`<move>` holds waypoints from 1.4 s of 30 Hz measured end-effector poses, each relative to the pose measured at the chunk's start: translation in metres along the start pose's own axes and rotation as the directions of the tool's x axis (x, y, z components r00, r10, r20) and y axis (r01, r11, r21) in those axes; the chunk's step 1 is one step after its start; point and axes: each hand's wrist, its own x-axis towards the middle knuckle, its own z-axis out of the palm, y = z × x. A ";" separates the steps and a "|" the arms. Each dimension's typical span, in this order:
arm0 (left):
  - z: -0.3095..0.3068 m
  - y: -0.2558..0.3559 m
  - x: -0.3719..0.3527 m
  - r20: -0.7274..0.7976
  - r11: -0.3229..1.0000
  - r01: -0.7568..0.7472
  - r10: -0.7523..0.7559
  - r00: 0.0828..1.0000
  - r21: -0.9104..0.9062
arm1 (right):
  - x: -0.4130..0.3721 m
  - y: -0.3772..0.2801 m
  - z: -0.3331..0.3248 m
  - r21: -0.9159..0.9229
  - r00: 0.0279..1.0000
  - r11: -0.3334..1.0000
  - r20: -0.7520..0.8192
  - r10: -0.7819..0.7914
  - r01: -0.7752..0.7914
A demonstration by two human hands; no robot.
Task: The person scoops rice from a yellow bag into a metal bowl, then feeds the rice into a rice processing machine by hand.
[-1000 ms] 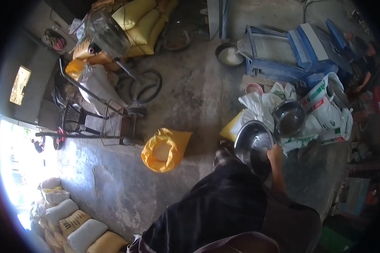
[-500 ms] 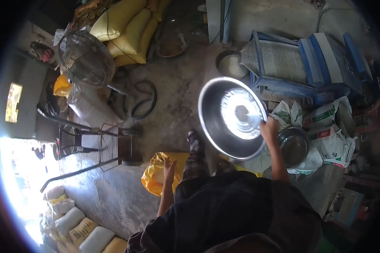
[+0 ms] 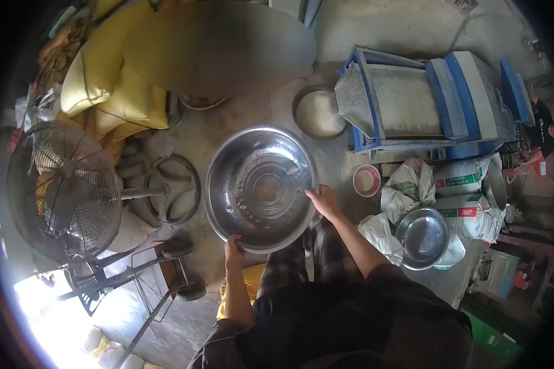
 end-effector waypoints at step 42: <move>0.211 0.097 0.540 0.071 0.369 -0.786 0.885 0.460 0.495 | 0.576 0.357 0.176 0.062 0.778 0.901 -0.533 -0.333 0.429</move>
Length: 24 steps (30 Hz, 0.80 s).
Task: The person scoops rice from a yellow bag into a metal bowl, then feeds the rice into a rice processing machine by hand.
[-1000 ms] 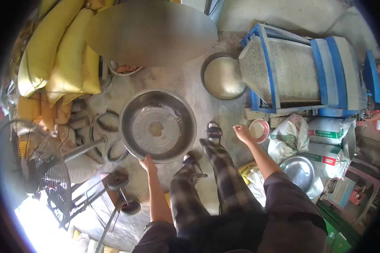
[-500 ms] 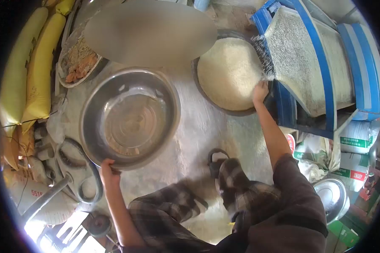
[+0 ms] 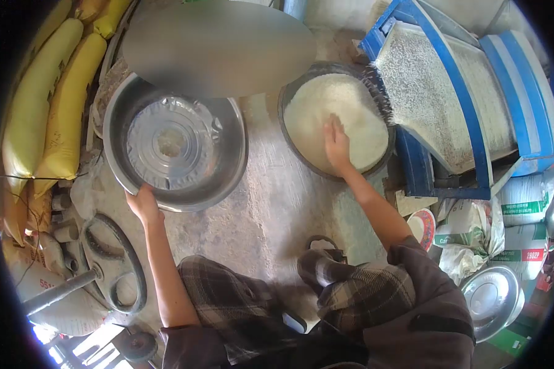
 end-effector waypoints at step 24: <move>-0.037 0.021 -0.011 -0.074 0.948 0.248 -0.267 0.961 -0.198 | 0.088 0.008 -0.024 -0.422 0.946 0.848 -0.181 0.267 -0.320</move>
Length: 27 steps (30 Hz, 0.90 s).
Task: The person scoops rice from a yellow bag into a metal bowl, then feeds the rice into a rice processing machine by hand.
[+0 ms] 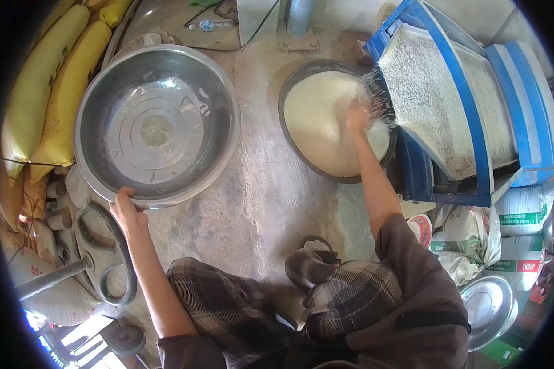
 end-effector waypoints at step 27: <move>0.006 -0.008 0.010 -0.005 1.000 -0.007 0.007 1.000 0.016 | -0.049 -0.045 0.030 -0.138 0.764 0.827 0.488 -0.422 0.545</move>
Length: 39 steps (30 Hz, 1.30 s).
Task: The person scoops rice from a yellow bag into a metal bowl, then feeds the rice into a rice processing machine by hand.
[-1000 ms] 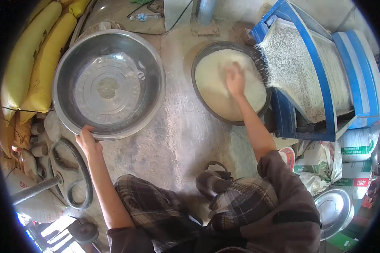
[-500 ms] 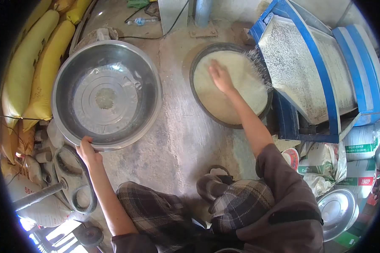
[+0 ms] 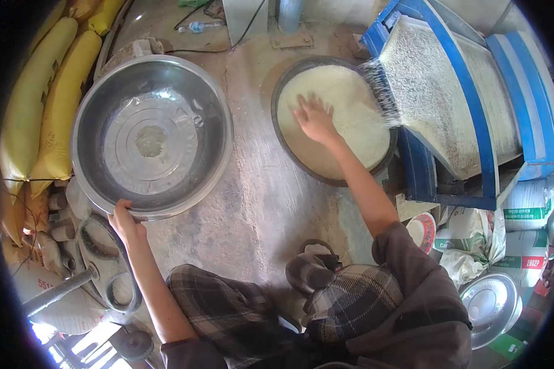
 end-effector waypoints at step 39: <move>0.325 0.124 -0.135 0.674 0.829 -0.554 0.365 0.643 0.079 | -0.256 0.133 -0.024 0.584 0.674 0.752 -0.426 0.603 -0.304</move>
